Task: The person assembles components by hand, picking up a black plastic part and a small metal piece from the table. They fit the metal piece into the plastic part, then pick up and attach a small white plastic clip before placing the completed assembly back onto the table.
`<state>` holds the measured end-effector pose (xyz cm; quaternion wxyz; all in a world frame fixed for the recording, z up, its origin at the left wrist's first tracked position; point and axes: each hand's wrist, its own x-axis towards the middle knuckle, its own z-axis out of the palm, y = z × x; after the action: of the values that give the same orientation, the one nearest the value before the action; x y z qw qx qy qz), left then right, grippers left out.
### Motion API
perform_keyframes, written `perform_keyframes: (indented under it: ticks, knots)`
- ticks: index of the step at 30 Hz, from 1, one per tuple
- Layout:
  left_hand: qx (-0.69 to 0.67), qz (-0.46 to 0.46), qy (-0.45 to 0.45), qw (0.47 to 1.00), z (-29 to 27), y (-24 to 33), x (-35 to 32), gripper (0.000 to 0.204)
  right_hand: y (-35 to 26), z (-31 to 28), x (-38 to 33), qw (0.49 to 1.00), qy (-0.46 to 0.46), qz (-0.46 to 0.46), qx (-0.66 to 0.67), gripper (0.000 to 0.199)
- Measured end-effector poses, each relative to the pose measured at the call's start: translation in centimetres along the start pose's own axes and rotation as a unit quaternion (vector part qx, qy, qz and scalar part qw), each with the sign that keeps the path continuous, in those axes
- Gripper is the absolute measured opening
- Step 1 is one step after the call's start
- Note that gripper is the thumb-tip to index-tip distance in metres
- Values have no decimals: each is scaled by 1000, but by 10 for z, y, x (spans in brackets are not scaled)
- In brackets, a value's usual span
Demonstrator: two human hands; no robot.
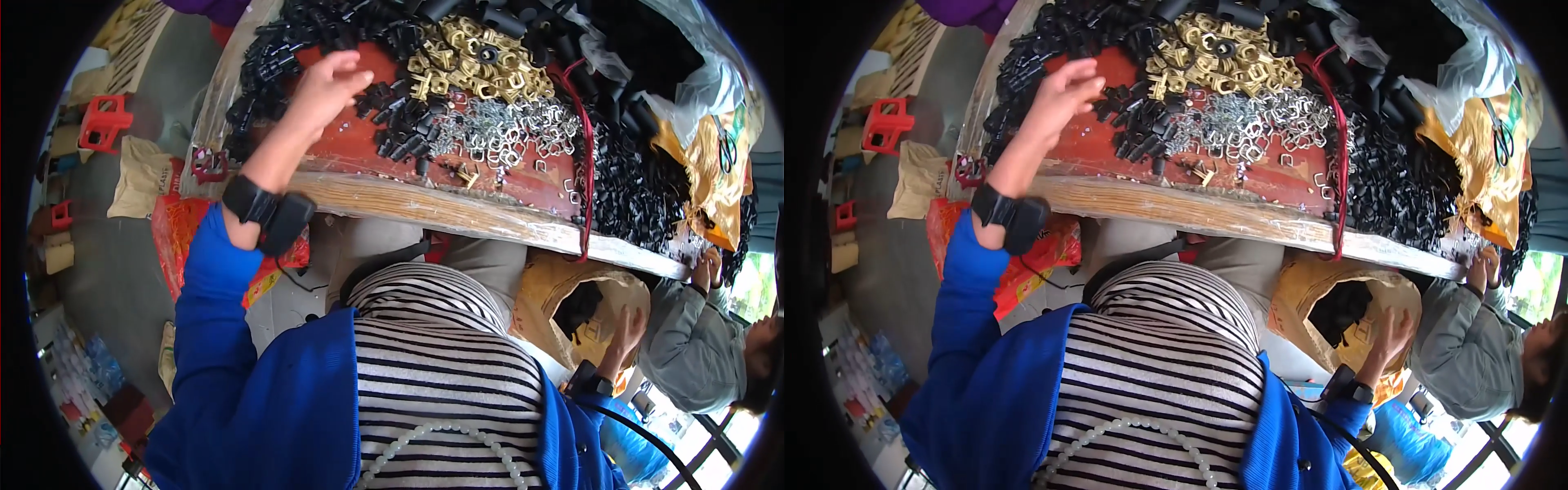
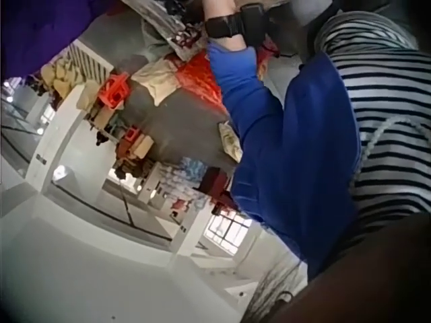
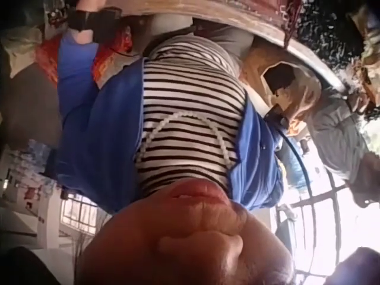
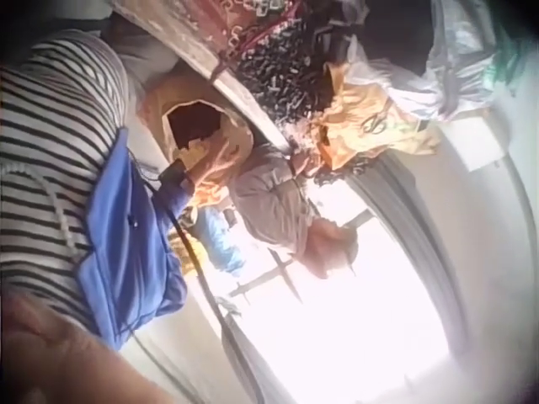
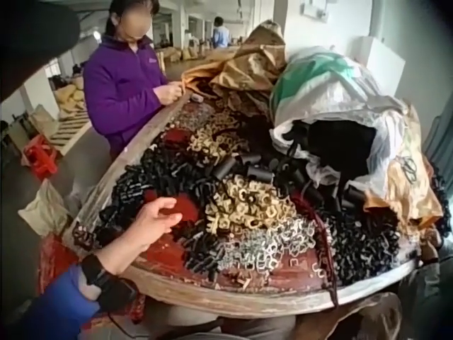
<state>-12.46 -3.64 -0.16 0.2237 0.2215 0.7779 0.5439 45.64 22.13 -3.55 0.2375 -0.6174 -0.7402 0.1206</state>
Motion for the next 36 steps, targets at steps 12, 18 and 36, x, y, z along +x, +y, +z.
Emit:
perform_keyframes:
  ticks: [12, 18, 36]
  knots:
    - [464, 249, 85, 846, -19, -24, 63, 30, -263, 77, 13, 900, -99, -396, 154, 18]
    - [369, 273, 51, 887, -16, -9, 9, 31, -326, 106, -23, 790, -225, -546, 166, 15]
    - [349, 234, -106, 901, -3, 12, -32, 31, -326, 125, -9, 672, -421, -596, 128, 9]
